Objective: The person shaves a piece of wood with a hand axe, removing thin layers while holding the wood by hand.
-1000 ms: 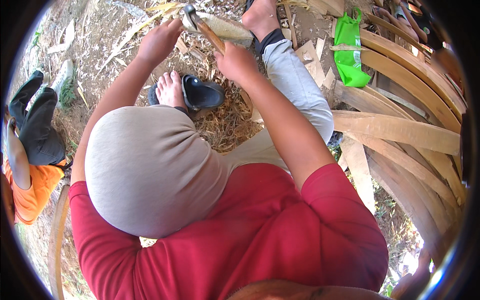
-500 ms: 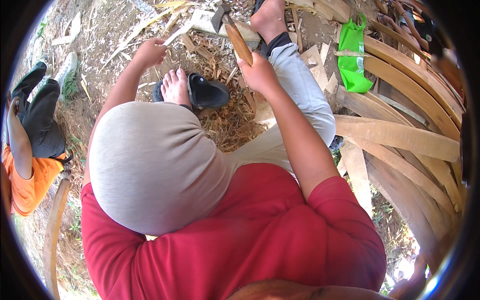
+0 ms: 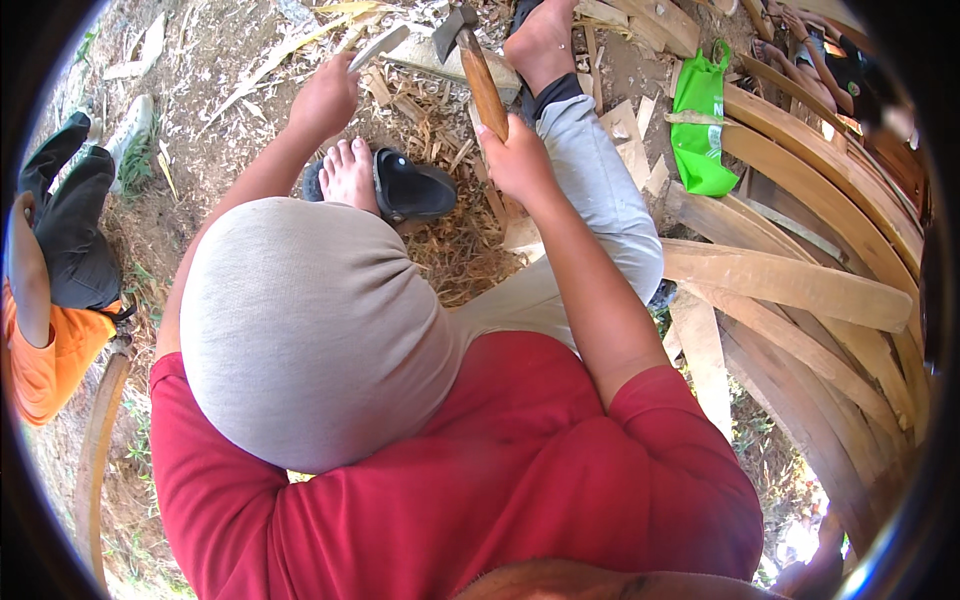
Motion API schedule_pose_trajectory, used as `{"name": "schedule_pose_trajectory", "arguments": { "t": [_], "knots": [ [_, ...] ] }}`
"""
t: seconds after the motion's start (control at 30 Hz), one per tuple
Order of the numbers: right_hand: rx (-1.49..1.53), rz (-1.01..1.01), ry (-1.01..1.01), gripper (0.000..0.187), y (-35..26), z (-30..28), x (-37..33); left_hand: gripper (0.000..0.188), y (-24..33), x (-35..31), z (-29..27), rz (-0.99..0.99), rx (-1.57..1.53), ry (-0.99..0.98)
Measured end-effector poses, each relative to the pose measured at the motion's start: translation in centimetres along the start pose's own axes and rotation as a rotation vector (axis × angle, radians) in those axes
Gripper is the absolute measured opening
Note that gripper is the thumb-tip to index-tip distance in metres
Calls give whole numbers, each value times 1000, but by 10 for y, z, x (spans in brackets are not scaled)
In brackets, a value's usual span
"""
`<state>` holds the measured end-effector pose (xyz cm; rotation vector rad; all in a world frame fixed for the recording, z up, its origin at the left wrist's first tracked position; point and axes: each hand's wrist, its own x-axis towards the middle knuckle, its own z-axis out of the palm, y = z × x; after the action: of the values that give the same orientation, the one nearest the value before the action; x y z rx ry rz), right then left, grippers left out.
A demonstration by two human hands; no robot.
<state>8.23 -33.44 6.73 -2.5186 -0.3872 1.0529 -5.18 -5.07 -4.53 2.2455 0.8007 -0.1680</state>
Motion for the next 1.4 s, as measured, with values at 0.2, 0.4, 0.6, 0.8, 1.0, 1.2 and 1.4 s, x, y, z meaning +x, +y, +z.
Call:
{"name": "schedule_pose_trajectory", "arguments": {
  "t": [0.2,0.4,0.6,0.8,1.0,1.2,1.4],
  "knots": [
    [-113,-85,39,44,-39,1,7,50,10,3,1,-142,-25,-192],
    [-167,-1,-102,46,-62,20,16,46,28,0,3,-396,-565,-369],
    [-247,-78,-33,43,-60,26,17,52,25,-1,1,-447,-958,-426],
    [-379,-203,-40,36,-50,18,13,58,38,9,-4,-427,-835,-386],
    [-421,-293,17,34,-60,13,16,23,45,21,-9,-534,-898,-336],
    [-475,-233,-21,37,-57,8,32,18,41,43,-16,-563,-891,-392],
    [-442,-273,1,37,-57,10,35,16,22,84,-16,-616,-916,-444]
  ]
}}
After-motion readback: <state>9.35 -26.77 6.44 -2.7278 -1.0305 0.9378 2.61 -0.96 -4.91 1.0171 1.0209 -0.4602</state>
